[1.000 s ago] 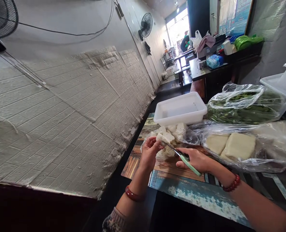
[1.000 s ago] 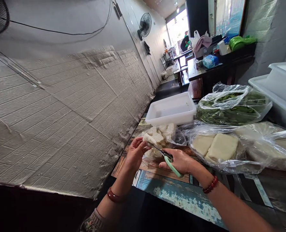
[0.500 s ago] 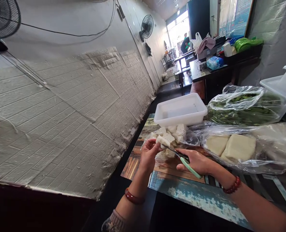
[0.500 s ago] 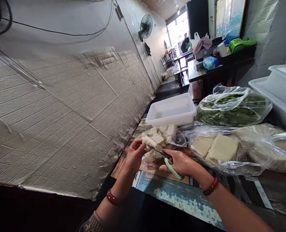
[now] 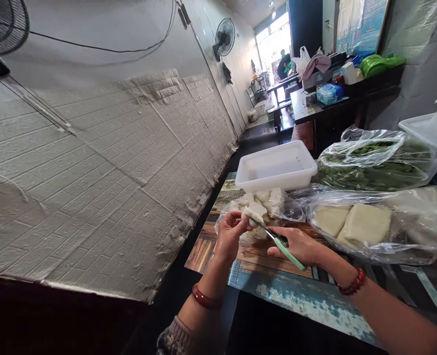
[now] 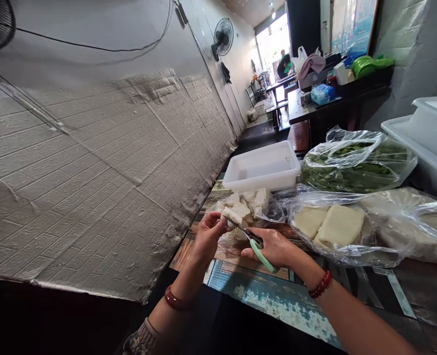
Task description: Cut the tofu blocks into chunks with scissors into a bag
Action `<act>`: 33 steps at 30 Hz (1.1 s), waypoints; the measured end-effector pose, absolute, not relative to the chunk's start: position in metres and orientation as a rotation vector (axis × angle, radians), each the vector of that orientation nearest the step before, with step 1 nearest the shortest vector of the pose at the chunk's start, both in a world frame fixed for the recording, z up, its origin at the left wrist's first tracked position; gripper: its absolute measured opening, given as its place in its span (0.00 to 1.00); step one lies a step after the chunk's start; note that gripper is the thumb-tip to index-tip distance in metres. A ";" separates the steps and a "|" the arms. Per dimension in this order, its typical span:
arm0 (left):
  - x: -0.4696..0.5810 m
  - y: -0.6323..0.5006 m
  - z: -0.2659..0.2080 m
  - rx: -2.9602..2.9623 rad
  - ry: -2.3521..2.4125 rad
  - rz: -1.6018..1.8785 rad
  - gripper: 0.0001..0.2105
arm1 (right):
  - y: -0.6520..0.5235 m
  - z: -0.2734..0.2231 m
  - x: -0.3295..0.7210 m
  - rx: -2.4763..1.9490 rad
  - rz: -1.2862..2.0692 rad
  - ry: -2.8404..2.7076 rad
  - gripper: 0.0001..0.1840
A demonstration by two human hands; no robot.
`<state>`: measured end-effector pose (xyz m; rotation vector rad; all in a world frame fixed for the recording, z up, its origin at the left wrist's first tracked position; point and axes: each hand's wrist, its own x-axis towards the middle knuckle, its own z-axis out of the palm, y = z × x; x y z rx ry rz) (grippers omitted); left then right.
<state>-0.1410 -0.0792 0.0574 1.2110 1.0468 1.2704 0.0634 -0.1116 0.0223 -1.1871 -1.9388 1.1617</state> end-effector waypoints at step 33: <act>-0.161 -0.074 0.052 1.159 1.084 1.271 0.16 | -0.105 0.011 0.051 -1.003 1.175 -1.864 0.18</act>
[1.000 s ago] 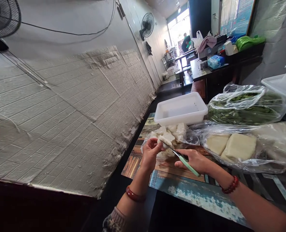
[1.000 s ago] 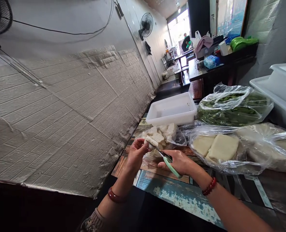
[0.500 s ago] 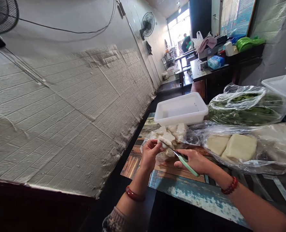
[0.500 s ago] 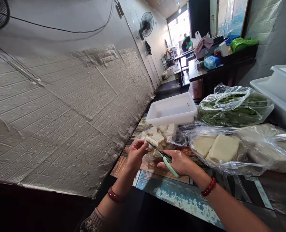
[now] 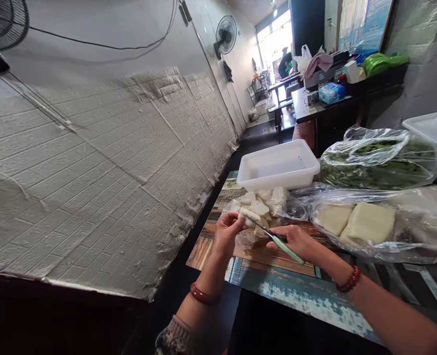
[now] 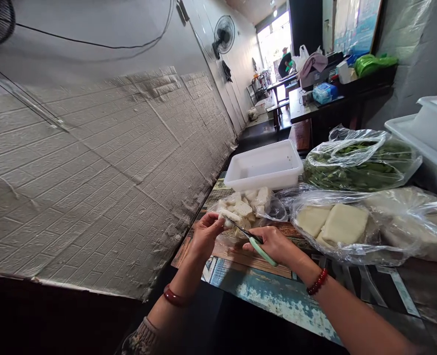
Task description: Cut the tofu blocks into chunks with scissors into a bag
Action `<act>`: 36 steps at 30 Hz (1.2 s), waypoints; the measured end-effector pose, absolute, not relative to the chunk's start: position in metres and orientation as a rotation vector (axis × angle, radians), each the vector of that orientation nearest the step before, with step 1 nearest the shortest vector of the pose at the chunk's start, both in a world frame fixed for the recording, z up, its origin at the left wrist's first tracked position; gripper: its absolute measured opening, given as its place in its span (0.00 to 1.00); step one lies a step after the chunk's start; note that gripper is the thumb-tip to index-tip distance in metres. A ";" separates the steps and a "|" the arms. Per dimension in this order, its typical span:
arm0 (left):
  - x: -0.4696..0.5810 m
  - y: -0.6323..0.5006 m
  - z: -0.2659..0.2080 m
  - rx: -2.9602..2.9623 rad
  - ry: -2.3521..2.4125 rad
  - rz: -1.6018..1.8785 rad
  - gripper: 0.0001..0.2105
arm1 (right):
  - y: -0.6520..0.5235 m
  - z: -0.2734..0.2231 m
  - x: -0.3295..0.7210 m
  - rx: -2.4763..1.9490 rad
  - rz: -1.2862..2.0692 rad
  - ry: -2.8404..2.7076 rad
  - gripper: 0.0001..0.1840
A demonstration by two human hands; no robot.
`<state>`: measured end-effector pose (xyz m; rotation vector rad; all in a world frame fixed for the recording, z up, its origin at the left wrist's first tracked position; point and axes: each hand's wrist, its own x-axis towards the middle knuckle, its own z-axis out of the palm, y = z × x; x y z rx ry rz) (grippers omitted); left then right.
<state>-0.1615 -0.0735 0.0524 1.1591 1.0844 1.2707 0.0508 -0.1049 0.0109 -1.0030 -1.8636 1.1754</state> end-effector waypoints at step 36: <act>-0.172 -0.074 0.049 1.595 1.218 1.326 0.10 | -0.110 0.021 0.049 -1.035 1.300 -1.916 0.23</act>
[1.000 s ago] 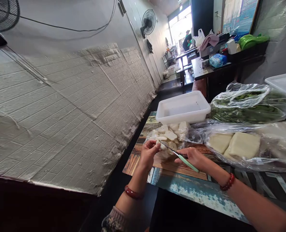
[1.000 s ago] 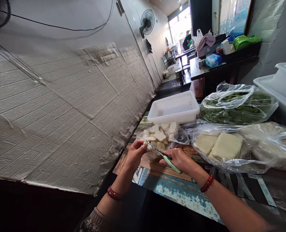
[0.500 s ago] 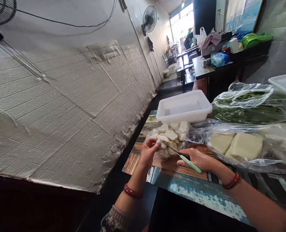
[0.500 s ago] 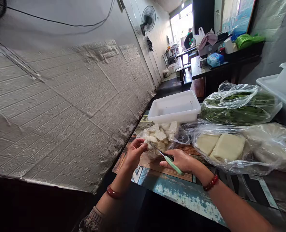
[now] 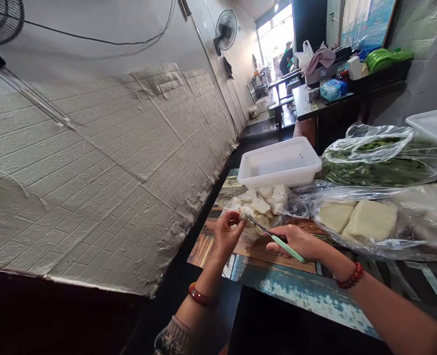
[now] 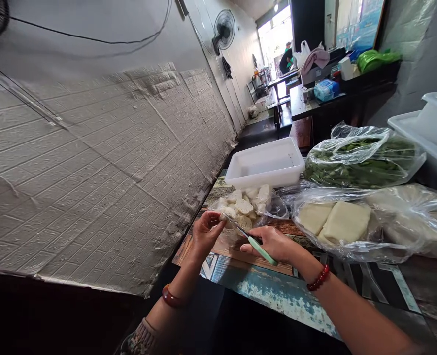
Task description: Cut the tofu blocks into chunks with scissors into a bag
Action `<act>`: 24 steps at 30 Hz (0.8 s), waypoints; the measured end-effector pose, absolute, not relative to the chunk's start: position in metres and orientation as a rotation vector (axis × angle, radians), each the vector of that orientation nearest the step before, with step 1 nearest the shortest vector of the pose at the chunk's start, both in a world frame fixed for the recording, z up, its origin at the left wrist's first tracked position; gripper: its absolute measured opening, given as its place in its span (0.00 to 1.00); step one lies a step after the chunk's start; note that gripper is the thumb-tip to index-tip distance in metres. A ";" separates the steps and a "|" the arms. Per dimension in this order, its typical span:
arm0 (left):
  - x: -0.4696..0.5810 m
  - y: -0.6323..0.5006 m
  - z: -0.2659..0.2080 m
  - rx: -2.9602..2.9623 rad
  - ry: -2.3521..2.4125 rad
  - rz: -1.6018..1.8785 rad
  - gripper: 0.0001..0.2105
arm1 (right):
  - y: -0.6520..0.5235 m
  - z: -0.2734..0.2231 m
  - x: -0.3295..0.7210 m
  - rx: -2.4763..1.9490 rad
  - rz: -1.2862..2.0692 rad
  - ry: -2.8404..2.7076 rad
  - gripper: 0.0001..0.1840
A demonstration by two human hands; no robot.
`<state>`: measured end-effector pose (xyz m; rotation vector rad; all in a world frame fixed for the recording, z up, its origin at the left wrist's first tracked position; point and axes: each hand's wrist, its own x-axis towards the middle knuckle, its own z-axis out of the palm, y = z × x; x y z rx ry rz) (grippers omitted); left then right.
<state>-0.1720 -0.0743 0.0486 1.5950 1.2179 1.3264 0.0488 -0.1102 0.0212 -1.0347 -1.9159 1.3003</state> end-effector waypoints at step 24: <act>-0.192 -0.072 0.053 0.862 0.962 1.208 0.16 | -0.107 0.016 0.049 -1.073 1.534 -1.393 0.29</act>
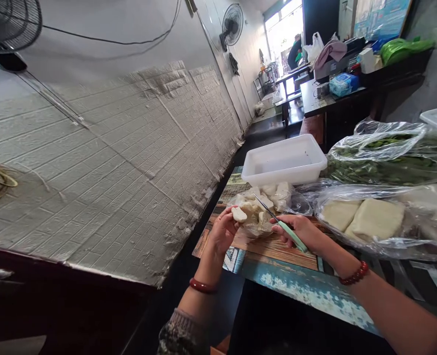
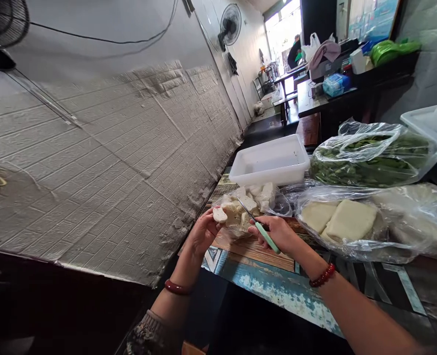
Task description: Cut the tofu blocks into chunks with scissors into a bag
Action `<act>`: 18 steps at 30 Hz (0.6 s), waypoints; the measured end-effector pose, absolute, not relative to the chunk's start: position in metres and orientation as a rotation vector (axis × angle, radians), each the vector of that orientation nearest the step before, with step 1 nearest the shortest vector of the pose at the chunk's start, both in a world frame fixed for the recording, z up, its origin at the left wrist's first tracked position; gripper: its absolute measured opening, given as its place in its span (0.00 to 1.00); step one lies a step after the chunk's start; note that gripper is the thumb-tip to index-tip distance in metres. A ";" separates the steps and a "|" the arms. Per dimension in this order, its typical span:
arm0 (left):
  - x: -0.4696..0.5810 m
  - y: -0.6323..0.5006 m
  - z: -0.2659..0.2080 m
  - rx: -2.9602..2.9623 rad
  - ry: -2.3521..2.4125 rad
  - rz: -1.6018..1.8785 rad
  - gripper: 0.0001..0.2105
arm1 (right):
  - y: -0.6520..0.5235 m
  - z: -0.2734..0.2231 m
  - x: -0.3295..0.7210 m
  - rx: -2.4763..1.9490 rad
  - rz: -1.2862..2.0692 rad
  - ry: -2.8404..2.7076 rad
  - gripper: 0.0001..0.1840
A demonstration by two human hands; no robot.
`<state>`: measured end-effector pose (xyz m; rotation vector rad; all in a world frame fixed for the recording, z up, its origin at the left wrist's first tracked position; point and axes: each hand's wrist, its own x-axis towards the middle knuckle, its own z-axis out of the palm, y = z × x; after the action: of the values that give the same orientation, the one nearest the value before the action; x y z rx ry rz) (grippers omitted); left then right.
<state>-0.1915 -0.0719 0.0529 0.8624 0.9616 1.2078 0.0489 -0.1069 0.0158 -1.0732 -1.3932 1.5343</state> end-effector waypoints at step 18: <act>-0.189 -0.083 0.058 0.920 0.928 1.090 0.13 | -0.105 -0.003 0.032 -0.969 1.726 -1.500 0.26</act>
<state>-0.1892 -0.0830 0.0585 0.9201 0.9282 1.0901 0.0319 -0.1050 -0.0032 -0.9693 -1.5002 1.7262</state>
